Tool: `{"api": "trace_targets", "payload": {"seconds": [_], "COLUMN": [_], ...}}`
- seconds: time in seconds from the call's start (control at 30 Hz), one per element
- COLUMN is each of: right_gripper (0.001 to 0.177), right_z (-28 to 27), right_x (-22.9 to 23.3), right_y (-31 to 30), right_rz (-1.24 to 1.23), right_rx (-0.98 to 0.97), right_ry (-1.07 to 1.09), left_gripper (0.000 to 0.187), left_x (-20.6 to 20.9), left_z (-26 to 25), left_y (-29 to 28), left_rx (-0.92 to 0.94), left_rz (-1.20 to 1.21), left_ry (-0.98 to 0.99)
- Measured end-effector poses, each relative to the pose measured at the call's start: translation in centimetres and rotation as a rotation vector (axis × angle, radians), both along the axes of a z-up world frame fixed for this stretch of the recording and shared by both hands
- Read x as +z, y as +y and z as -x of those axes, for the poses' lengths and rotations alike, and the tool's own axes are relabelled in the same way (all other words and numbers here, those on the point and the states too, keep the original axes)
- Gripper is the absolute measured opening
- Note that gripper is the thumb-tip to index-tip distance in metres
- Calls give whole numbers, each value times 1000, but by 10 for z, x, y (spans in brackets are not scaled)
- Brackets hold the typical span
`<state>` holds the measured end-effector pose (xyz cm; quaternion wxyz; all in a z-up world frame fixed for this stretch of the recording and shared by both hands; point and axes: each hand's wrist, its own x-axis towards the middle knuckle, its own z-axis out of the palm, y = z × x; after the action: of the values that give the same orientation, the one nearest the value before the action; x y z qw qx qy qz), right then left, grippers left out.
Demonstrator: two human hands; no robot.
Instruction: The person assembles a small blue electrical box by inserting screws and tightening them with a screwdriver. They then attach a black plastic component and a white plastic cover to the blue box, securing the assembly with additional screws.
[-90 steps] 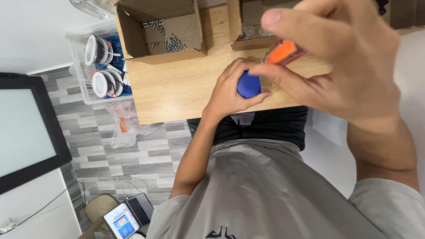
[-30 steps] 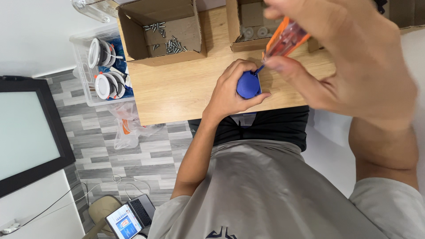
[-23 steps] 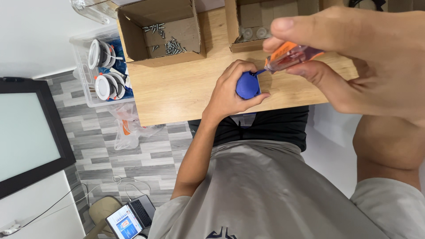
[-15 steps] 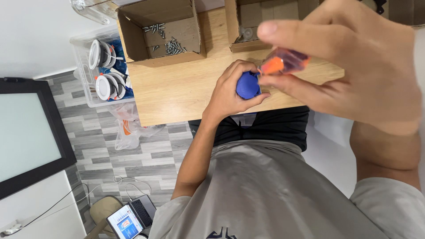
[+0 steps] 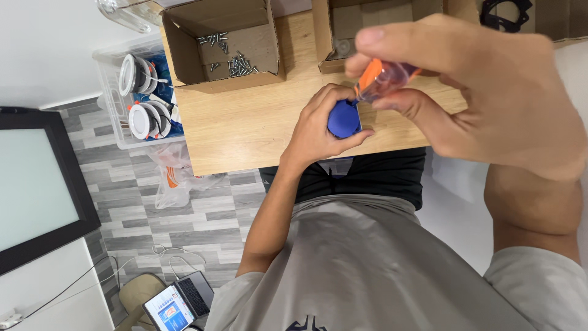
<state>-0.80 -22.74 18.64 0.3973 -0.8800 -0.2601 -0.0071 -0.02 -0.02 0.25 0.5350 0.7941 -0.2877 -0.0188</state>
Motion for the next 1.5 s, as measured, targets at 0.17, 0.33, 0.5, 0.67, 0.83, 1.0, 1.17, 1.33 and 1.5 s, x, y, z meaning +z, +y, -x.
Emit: {"api": "trace_targets", "payload": {"seconds": [0.17, 0.33, 0.5, 0.67, 0.83, 1.0, 1.17, 1.33, 1.5], "right_gripper": [48, 44, 40, 45, 40, 49, 55, 62, 28], "right_z": [2, 3, 2, 5, -7, -5, 1, 0, -71], "right_x": [-10, -25, -29, -27, 8, -16, -24, -12, -90], "right_y": [-1, 9, 18, 17, 9, -9, -8, 1, -19], "right_rz": [-149, -22, 9, 20, -78, -191, -129, -95, -23], "right_rx": [35, -38, -93, -133, 93, 179, 94, 153, -245], "right_ry": [-148, -398, -506, -549, 169, 36, -45, -80, 913], "left_gripper": [57, 54, 58, 58, 55, 54, 51, 59, 57], "left_x": [1, 1, -3, -2, -5, -3, -3, -10, -13], "left_z": [-1, 0, 0, 1, -1, 1, 7, 11, 9], "left_y": [0, 0, -1, 0, 2, 1, 1, 0, 0], "left_rx": [-4, 0, 9, 42, 7, 35, 73, 135, 130], "left_rz": [0, 0, -1, -18, 45, 33, -9, -39, -35], "left_ry": [2, -15, -16, -7, -60, -47, -47, -28, -71]}}
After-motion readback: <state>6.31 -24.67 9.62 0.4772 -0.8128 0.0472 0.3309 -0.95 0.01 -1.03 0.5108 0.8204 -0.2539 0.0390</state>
